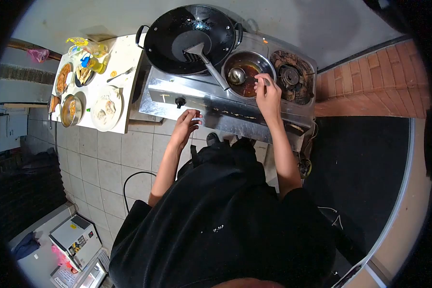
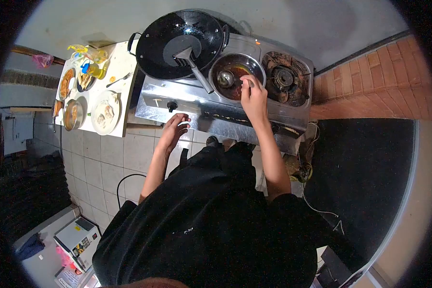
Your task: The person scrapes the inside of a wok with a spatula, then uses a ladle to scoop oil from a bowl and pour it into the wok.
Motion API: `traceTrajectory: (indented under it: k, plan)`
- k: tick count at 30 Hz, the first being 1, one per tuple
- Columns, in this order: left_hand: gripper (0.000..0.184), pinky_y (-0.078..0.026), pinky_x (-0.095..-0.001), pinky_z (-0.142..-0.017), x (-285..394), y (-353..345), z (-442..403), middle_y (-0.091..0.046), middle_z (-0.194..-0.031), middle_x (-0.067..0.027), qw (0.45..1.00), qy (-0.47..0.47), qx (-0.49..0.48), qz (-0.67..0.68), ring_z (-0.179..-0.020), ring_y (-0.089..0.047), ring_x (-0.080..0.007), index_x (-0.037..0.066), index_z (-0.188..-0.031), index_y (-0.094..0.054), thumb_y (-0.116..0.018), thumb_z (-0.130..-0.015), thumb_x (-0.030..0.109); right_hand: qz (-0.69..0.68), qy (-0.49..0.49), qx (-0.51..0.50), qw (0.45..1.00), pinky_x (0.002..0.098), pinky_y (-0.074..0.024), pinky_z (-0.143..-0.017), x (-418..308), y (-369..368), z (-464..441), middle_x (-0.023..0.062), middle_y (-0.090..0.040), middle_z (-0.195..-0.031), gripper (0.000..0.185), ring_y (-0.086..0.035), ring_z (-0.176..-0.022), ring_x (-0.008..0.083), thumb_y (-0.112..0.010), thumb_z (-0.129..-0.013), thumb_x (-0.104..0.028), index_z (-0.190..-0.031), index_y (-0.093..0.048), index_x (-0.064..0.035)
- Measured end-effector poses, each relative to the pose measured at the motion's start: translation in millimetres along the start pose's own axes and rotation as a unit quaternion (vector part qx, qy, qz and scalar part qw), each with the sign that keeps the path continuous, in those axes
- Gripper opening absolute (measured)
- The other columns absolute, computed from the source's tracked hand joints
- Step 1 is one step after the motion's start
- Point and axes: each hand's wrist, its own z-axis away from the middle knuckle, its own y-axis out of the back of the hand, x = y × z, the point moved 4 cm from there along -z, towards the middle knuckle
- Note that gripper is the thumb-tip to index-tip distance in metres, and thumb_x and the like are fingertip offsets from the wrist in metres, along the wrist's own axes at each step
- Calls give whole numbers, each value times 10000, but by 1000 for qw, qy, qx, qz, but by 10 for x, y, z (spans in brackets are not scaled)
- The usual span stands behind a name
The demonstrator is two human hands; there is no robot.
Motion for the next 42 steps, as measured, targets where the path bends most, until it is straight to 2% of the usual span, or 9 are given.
traceTrajectory:
  k: [2,9,15,17,18,24,31,34,42]
  plan:
    - [254,-462,-265,-761,-9,-6,-13,-643,-1020,-44,1000,1,0,-1,-874,-602,-142,81,-1111,-585,-528,-1009,306,56,112,-54,991,386,-535,-740,-224,81,-19,176,-631,-967,151,-675,-874,303,-553,-916,-3,-1040,-639,-6]
    - [274,-444,-259,-742,5,-57,-24,-638,-1026,-45,1000,-4,-7,1,-860,-595,-126,78,-1111,-584,-542,-996,323,98,209,-66,971,385,-535,-809,-268,280,129,151,-589,-1091,350,-648,-969,319,-621,-809,106,-1106,-670,-72]
    - [267,-453,-272,-774,21,-80,-38,-636,-1031,-45,1000,-8,-15,-4,-886,-595,-143,75,-1119,-579,-529,-1002,310,-5,78,17,997,311,-535,-760,-25,300,79,133,-647,-980,172,-681,-878,233,-548,-953,-23,-1090,-651,-8]
    - [269,-453,-273,-777,9,-88,-30,-636,-1032,-45,1000,-9,-19,-5,-887,-595,-144,74,-1122,-578,-527,-1003,310,-134,-79,66,986,294,-533,-733,184,270,46,125,-679,-872,198,-687,-804,178,-483,-1013,-91,-1074,-629,28]
    - [271,-454,-274,-777,2,-86,-29,-637,-1034,-47,1000,-6,-19,-6,-888,-596,-144,74,-1126,-579,-524,-1005,310,-127,-78,82,985,291,-537,-708,213,250,33,118,-682,-789,195,-688,-735,162,-466,-1018,-90,-1052,-614,32]
    - [262,-447,-262,-740,-9,-91,17,-646,-1009,-36,1000,-6,-10,5,-852,-597,-121,86,-1093,-585,-538,-1002,327,-76,-95,60,991,304,-546,-632,201,155,-24,124,-669,-730,163,-689,-668,171,-472,-999,-76,-985,-598,25]
    - [279,-463,-279,-780,-46,-46,37,-639,-1053,-59,1000,1,-7,4,-892,-603,-154,65,-1144,-578,-523,-1008,302,-67,-101,41,992,312,-547,-609,243,76,-55,122,-663,-708,156,-695,-658,183,-491,-991,-93,-976,-598,19]
    - [273,-446,-262,-746,-43,-64,60,-643,-1011,-35,1000,-7,-2,6,-855,-594,-123,92,-1083,-590,-541,-1001,348,-43,-101,34,993,315,-548,-609,254,68,-53,120,-660,-702,149,-697,-646,191,-500,-987,-99,-966,-601,9]
    - [274,-451,-264,-755,-69,-62,54,-642,-1021,-40,1000,-5,-7,8,-860,-593,-128,86,-1100,-590,-537,-1001,337,-42,-93,36,994,316,-546,-595,328,56,-21,122,-660,-694,150,-699,-634,194,-506,-988,-106,-958,-604,5]
